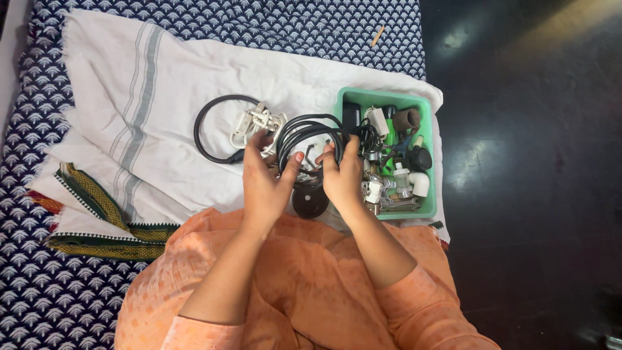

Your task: The person sits on a patterned mat and organizes a collection of cables and small hardware items. They repeatedly pick up black and white cables, coil them by hand, and place them into a green plastic bin. They also handle small metal parts and a black circular object, moving them into the bin.

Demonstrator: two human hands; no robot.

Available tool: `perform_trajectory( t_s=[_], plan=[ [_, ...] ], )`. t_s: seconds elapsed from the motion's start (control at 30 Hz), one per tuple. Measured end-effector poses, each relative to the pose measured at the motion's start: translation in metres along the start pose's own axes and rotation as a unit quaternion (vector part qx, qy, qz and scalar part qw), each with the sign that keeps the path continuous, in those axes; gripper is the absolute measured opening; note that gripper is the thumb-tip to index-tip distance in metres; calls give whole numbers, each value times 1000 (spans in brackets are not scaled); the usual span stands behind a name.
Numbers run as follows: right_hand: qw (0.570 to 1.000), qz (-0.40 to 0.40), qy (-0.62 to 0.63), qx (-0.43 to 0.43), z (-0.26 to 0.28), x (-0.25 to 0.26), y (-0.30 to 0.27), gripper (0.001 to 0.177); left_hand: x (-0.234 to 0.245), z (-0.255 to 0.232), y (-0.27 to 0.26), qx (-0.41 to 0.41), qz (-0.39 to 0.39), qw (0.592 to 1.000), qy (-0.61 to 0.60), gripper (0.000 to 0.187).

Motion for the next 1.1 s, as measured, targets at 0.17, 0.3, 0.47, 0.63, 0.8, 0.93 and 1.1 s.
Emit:
perform_trajectory(
  t_s=[0.17, 0.3, 0.47, 0.63, 0.8, 0.93, 1.1],
  plan=[
    [998, -40, 13, 49, 0, -1, -5, 22, -13, 49, -8, 155, 71, 985, 30, 68],
    [997, 6, 55, 45, -1, -8, -7, 26, -12, 66, -7, 155, 59, 986, -6, 75],
    [982, 82, 169, 5, -1, -13, -7, 27, -19, 76, -8, 229, 41, 949, -215, 68],
    [936, 172, 304, 34, 0, -18, -4, 31, -17, 71, -8, 265, 33, 935, -231, 52],
    [909, 193, 368, -33, -14, -15, 5, 38, -19, 61, -8, 192, 105, 957, -189, 29],
    [861, 238, 434, -115, -16, -13, 5, 40, -17, 50, -7, 138, 129, 975, -114, 33],
    [769, 312, 539, -144, -20, -25, -2, 38, -18, 32, -9, 116, 173, 936, -283, 36]
  ],
)
Point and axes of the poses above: each hand's wrist, its own y-axis towards the middle knuckle, its own x-axis out of the back of the hand, z = x × y, the point moved 5 cm from there along y, towards the middle knuckle, and after that the axes turned 6 degrees about -x, right-handed, at the moved point
